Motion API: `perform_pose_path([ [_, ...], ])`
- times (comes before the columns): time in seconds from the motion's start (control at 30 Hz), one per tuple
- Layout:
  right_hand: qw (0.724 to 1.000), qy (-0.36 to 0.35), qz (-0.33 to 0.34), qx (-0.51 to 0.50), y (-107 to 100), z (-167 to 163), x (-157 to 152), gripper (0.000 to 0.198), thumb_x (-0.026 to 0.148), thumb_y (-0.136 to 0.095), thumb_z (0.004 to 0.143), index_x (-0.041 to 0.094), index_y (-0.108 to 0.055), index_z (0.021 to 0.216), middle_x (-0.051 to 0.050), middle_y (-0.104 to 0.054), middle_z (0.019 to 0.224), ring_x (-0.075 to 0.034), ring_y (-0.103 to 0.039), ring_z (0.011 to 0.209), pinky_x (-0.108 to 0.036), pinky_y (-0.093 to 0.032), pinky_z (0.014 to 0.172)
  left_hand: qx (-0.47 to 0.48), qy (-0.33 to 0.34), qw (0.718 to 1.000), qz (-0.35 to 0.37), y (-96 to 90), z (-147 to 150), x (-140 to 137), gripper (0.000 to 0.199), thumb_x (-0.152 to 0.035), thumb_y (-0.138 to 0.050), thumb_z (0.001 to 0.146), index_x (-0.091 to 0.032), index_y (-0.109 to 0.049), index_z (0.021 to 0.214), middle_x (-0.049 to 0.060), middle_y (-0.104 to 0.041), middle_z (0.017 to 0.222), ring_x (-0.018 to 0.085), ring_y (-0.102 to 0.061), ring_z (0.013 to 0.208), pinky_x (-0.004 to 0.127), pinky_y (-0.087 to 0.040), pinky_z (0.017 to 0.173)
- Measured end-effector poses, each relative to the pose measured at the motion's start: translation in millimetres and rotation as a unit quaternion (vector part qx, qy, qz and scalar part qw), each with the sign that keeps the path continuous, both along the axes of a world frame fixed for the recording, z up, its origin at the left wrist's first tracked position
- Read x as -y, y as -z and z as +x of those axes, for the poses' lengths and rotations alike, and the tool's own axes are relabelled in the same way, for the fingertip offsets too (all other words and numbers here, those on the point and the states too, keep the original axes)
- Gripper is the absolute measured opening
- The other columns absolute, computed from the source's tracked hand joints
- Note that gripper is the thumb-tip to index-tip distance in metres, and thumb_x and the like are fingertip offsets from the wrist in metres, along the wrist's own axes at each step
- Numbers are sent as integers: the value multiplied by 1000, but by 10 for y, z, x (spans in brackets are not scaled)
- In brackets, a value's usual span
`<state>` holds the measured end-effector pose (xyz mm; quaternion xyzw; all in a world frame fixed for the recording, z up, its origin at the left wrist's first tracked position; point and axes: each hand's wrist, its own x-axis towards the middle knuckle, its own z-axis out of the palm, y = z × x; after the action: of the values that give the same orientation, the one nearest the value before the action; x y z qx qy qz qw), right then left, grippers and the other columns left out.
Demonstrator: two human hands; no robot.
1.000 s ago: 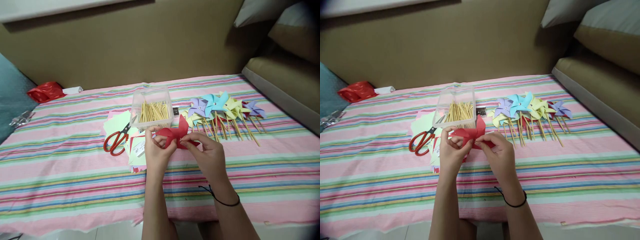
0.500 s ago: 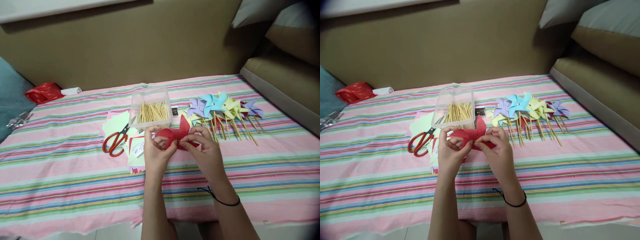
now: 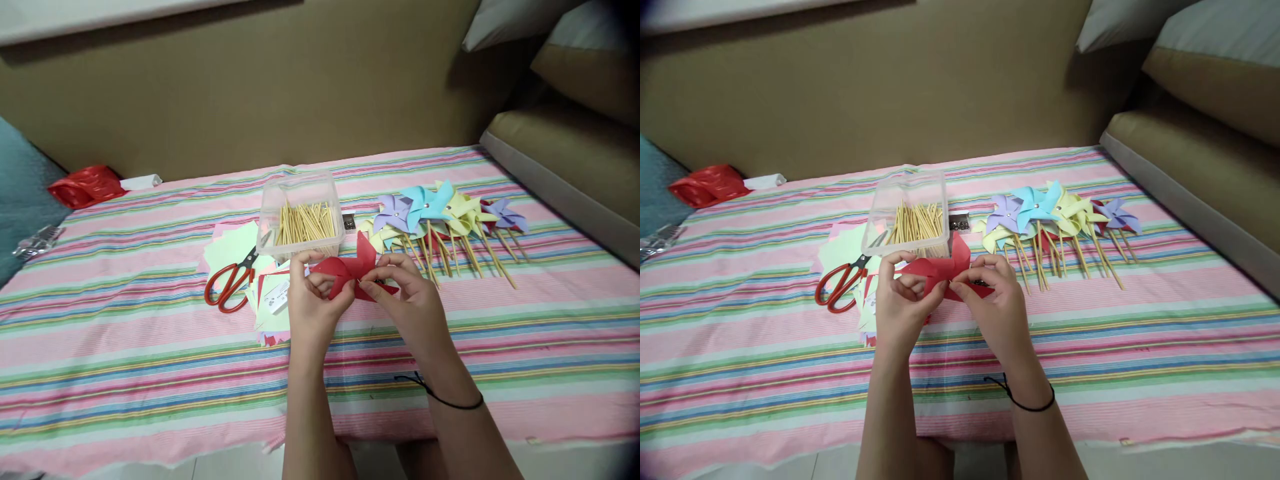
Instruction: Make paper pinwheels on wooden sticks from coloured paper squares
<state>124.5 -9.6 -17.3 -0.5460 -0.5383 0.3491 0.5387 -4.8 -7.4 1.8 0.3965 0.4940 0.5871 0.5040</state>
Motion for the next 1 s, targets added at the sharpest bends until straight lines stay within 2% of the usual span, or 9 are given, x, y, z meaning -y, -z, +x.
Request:
perform_pose_path([
  [0.17, 1000, -6, -7, -19, 36, 14, -3, 5, 25, -71, 76, 24, -69, 71, -6, -57, 115, -25, -52, 119, -44, -42, 100, 3, 13, 1000, -1, 13, -5, 2, 51, -15, -77, 63, -25, -43, 99, -4, -67, 65, 14, -67, 60, 21, -51, 58],
  [0.23, 999, -4, -12, -33, 44, 11, -4, 8, 25, -72, 75, 23, -64, 74, -6, -60, 117, -25, -54, 118, -45, -42, 101, 0, 16, 1000, 2, 18, -7, 1, 50, -15, -76, 64, -25, -42, 99, -3, -68, 66, 14, -67, 61, 22, -52, 60],
  [0.4, 990, -14, -44, -130, 29, -10, 2, 42, 29, -77, 71, 27, -46, 100, -3, -70, 99, -22, -67, 97, -40, -55, 83, -9, 23, 1000, 6, 11, -14, 0, 48, -16, -75, 66, -25, -40, 98, -4, -68, 63, 13, -65, 55, 21, -49, 55],
  [0.53, 984, -33, -58, -162, -40, -17, 25, 62, 29, -78, 69, 28, -39, 117, -1, -74, 86, -21, -72, 80, -37, -59, 70, 2, 37, 999, 0, -3, -21, 2, 48, -15, -75, 66, -25, -40, 98, -6, -67, 61, 11, -63, 52, 19, -47, 51],
  [0.83, 991, -29, -3, -128, -80, -9, 56, 68, 24, -77, 71, 28, -38, 127, -3, -74, 87, -24, -72, 85, -47, -62, 77, 18, 67, 998, -9, 7, -41, 0, 52, -19, -77, 66, -24, -39, 101, -4, -70, 65, 11, -63, 52, 19, -47, 52],
  [1.0, 986, -43, -6, -163, -96, -24, 69, 70, 27, -78, 71, 30, -36, 127, -4, -74, 90, -25, -72, 82, -44, -64, 70, 13, 67, 998, 5, 15, -34, -7, 50, -16, -75, 67, -23, -39, 101, -6, -68, 61, 8, -59, 50, 17, -46, 52],
])
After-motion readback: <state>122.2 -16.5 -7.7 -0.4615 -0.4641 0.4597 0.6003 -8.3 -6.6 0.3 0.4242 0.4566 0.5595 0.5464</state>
